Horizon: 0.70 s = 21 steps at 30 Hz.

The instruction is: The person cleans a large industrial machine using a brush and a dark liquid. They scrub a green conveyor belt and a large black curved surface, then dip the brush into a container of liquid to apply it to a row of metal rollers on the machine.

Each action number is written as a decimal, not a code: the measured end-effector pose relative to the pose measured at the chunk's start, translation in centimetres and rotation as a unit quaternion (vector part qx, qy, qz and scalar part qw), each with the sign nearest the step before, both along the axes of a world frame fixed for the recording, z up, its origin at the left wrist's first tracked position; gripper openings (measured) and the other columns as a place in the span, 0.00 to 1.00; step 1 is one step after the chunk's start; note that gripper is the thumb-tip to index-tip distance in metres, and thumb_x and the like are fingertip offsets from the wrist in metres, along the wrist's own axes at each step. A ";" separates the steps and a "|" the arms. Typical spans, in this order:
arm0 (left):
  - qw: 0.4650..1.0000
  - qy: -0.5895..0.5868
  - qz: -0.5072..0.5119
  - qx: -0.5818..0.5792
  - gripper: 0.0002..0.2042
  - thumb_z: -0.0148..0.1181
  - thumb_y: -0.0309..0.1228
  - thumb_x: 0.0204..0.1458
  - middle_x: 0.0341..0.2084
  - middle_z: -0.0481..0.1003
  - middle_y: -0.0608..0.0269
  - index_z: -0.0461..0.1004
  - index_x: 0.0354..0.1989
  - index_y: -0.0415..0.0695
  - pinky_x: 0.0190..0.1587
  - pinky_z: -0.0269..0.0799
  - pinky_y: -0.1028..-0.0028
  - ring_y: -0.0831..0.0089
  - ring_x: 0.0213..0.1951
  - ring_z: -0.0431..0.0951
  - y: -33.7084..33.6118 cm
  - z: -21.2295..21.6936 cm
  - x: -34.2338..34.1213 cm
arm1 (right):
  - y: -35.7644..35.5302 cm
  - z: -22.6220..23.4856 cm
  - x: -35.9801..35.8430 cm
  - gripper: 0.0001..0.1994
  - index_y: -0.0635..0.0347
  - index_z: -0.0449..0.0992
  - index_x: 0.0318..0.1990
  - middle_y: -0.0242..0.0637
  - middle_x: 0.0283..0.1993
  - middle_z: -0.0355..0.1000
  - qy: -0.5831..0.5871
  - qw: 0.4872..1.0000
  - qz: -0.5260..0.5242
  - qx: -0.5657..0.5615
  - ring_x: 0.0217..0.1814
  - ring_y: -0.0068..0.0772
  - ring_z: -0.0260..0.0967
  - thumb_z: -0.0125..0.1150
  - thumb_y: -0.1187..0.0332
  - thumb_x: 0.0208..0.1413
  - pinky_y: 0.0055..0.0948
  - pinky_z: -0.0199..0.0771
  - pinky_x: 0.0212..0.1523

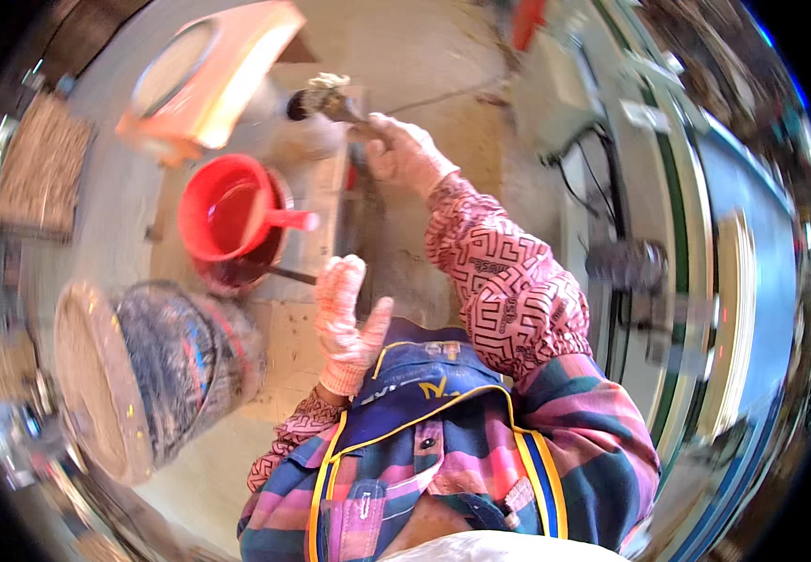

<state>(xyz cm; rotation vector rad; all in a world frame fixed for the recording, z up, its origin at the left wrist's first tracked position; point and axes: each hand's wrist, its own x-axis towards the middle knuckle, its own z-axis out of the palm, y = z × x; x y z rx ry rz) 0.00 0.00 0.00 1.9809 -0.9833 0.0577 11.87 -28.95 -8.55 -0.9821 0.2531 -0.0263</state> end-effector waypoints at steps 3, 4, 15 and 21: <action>0.999 -0.024 -0.042 0.015 0.30 0.67 0.28 0.55 0.62 0.69 0.54 0.66 0.66 0.38 0.72 0.52 0.62 0.60 0.67 0.64 -1.6 1.6 0.7 | 3.4 6.4 -7.0 0.14 0.52 0.80 0.47 0.43 0.35 0.77 -0.103 0.824 -0.254 -0.496 0.32 0.43 0.75 0.53 0.71 0.56 0.36 0.79 0.37; 0.998 0.034 -0.047 -0.033 0.30 0.67 0.27 0.54 0.63 0.68 0.53 0.66 0.66 0.39 0.71 0.52 0.60 0.58 0.67 0.64 -2.0 0.6 -1.4 | 3.5 6.2 -10.2 0.14 0.52 0.80 0.46 0.44 0.34 0.76 -0.110 0.828 -0.287 -0.469 0.33 0.45 0.75 0.53 0.72 0.53 0.38 0.79 0.39; 0.863 -0.049 -0.499 -0.064 0.29 0.67 0.29 0.55 0.62 0.70 0.52 0.66 0.65 0.40 0.68 0.58 0.58 0.53 0.65 0.66 -9.0 4.7 -7.7 | 15.5 13.5 -47.0 0.19 0.60 0.76 0.59 0.27 0.32 0.73 0.041 0.829 -0.557 0.024 0.26 0.14 0.63 0.58 0.61 0.65 0.18 0.61 0.23; 0.740 0.017 -0.663 -0.112 0.28 0.68 0.33 0.54 0.59 0.73 0.52 0.69 0.64 0.41 0.66 0.63 0.58 0.52 0.63 0.69 -13.0 5.0 -19.8 | 27.2 15.1 -64.9 0.23 0.58 0.70 0.66 0.21 0.30 0.71 0.212 0.498 -0.832 -0.119 0.26 0.11 0.63 0.58 0.62 0.67 0.15 0.62 0.23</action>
